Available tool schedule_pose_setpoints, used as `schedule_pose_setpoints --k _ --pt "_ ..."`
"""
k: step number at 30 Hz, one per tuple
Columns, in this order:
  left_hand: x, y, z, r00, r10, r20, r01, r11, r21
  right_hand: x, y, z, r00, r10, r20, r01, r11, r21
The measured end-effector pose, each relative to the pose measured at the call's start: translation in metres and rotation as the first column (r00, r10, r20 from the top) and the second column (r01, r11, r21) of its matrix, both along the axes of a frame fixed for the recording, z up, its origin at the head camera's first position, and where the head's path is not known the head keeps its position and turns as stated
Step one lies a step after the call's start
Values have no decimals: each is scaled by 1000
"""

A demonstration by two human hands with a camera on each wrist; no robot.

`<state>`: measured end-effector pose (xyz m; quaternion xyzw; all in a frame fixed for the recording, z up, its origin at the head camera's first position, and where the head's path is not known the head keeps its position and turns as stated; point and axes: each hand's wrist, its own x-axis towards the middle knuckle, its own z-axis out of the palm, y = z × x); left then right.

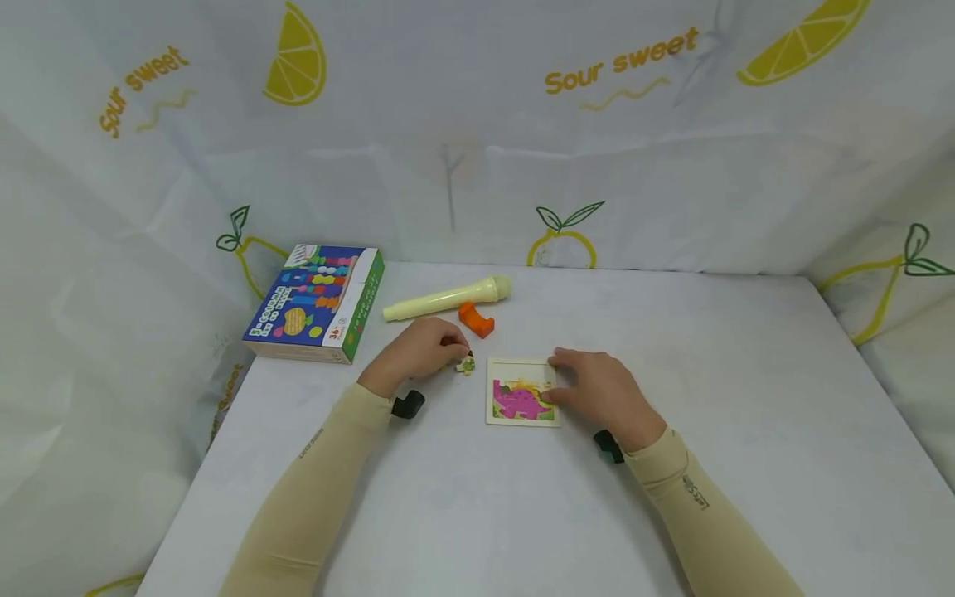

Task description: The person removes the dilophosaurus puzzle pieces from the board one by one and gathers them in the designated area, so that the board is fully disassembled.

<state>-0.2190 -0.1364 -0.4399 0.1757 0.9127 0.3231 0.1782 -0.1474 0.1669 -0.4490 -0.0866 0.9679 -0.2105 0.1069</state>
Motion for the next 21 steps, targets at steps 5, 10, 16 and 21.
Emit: schedule_pose_setpoints --k 5,10,16,21 --pt "0 0 -4 1000 9 -23 -9 1000 -2 0 -1 1 1000 6 -2 -6 1000 -3" --pt "-3 2 -9 997 -6 -74 6 1000 -2 0 -2 3 1000 2 -4 -2 1000 0" --pt "0 12 -7 990 -15 -140 10 999 -33 1 -5 4 1000 18 -10 -18 1000 -4" --pt "11 26 -1 987 -99 -125 96 995 -32 1 -9 4 996 91 -4 -92 995 -46"
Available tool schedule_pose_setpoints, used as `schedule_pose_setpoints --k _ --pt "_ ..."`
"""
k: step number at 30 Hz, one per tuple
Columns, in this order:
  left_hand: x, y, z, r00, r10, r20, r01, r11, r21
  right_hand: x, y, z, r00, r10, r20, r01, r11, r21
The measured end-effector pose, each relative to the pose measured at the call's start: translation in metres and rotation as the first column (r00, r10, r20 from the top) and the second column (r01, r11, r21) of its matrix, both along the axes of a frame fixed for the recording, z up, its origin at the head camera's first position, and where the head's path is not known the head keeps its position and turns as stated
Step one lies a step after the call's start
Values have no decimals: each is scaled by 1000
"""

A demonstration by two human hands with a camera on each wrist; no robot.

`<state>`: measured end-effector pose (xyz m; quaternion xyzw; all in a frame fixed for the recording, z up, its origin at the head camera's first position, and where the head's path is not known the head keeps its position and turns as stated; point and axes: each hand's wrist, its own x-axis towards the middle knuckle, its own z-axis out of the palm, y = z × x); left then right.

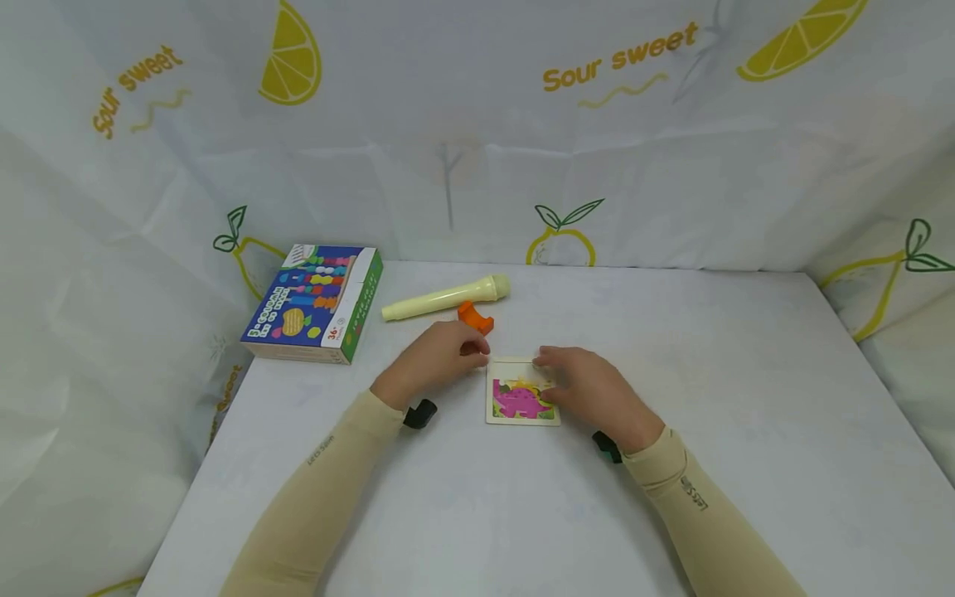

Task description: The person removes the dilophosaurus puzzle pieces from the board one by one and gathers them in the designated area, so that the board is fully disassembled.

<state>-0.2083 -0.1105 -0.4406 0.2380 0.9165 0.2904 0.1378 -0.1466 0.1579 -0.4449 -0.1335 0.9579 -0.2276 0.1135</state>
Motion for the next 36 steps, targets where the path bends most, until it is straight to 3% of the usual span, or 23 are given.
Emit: schedule_pose_setpoints --k 6,14,22,36 --pt "11 13 -1 994 -111 18 111 994 -22 1 -4 3 996 91 -21 -91 996 2" --pt "17 21 -5 993 -113 33 115 991 -61 3 -3 -2 972 184 -146 -184 983 15" --pt "19 24 -6 994 -110 20 111 989 -99 5 -3 -3 980 159 -121 -158 987 23" --pt "20 26 -7 996 -75 50 79 993 -83 6 -4 0 990 133 -50 -133 991 9"
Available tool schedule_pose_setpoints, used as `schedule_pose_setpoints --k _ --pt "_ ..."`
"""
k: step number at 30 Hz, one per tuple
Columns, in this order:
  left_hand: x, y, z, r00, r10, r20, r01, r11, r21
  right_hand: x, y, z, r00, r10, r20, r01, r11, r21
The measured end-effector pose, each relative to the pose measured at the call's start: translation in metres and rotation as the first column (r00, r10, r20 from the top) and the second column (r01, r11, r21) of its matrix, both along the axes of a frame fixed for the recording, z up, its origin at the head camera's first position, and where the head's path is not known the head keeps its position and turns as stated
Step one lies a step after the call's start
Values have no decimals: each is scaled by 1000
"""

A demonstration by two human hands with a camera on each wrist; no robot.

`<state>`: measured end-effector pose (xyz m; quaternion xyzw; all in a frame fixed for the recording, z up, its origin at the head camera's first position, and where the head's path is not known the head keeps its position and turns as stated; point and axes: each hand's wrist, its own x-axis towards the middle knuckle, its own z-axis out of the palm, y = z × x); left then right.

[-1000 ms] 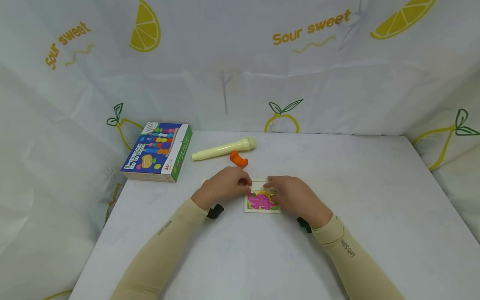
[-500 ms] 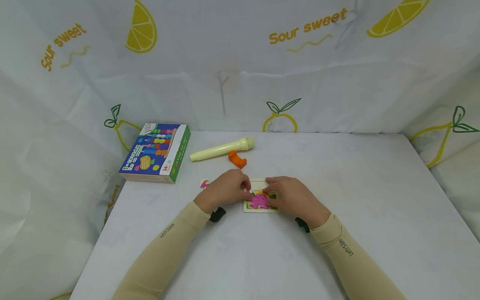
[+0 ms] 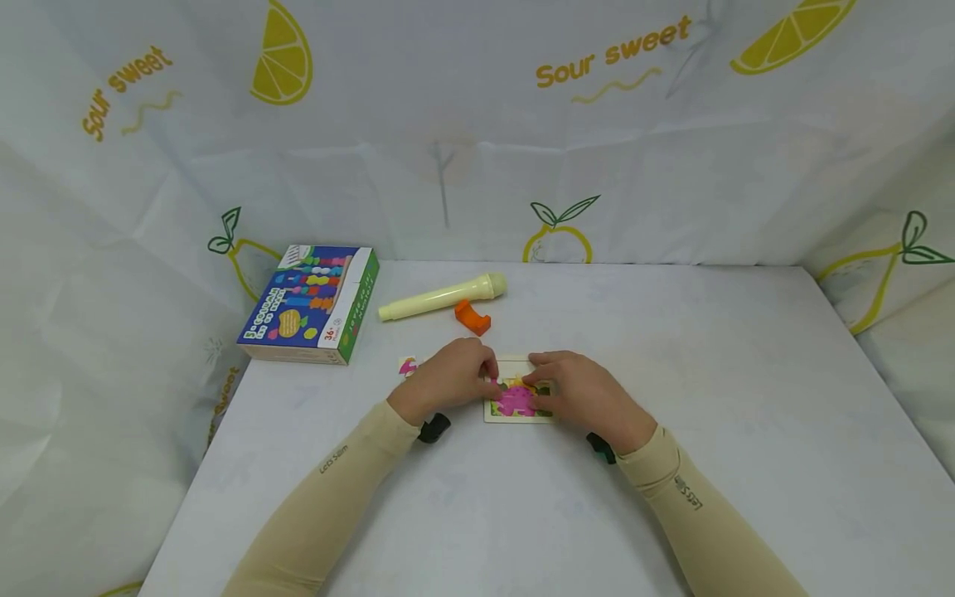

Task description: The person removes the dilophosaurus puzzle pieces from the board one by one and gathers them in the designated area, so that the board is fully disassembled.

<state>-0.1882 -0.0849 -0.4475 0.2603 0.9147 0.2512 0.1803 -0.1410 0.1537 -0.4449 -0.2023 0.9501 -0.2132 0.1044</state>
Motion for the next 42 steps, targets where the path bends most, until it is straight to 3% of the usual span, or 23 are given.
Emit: schedule_pose_setpoints --k 13,34,42 --pt "3 0 1 998 50 38 -51 998 27 0 -1 -1 1000 5 -13 -5 1000 -8" --pt "-1 -1 2 999 25 24 -26 999 47 -2 0 -3 1000 11 -26 -11 1000 -14" --pt "-5 -8 5 997 16 75 -24 995 95 -3 0 -3 1000 12 -20 -12 1000 -11"
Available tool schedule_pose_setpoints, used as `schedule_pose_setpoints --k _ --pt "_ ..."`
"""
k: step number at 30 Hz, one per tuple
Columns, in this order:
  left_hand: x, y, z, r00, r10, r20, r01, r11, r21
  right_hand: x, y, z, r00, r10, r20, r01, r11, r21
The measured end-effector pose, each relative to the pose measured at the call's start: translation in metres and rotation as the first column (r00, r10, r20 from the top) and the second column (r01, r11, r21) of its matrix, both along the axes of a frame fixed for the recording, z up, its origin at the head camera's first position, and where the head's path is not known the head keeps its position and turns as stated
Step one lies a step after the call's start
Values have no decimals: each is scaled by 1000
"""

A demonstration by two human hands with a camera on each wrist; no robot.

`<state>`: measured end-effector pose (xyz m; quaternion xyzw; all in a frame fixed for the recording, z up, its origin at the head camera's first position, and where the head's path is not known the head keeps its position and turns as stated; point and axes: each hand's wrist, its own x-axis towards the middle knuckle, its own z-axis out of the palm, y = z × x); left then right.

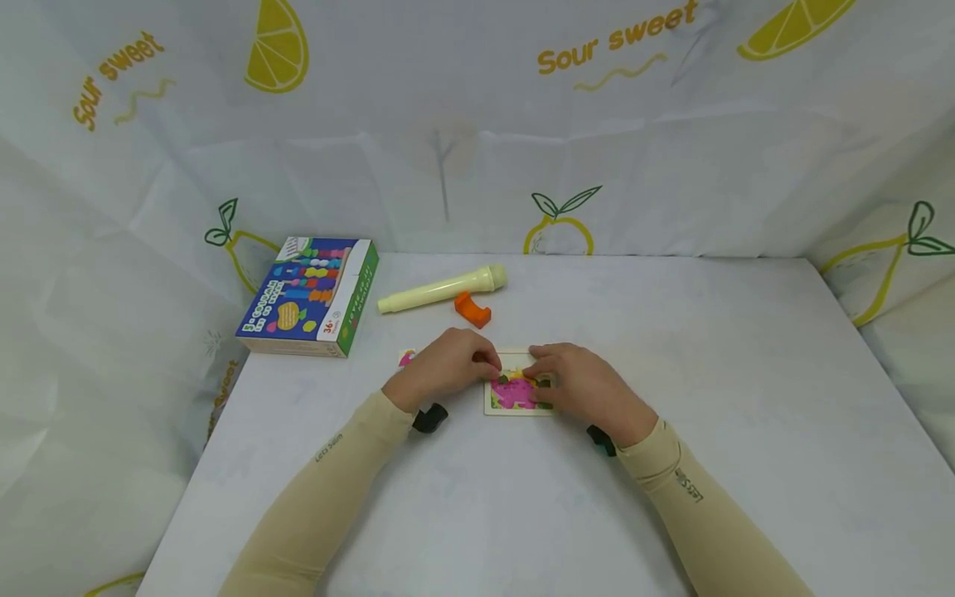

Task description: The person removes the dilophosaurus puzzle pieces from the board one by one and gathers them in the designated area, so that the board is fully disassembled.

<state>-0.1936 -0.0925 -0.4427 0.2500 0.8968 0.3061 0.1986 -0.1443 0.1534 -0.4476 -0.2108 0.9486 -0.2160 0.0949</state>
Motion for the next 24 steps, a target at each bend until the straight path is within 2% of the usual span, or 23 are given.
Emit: schedule_pose_setpoints --k 7,14,18,24 --pt "-6 -6 0 1000 -13 28 12 1000 28 1 -1 1 1000 -5 2 5 1000 14" --pt "-10 -23 8 999 24 42 -25 999 25 1 -1 3 1000 -11 13 10 999 30" --pt "-5 -52 6 996 67 60 -69 997 26 1 0 4 999 -29 28 28 999 29" --pt "15 -113 4 978 190 85 -193 981 23 1 -4 2 998 -40 50 39 999 8"
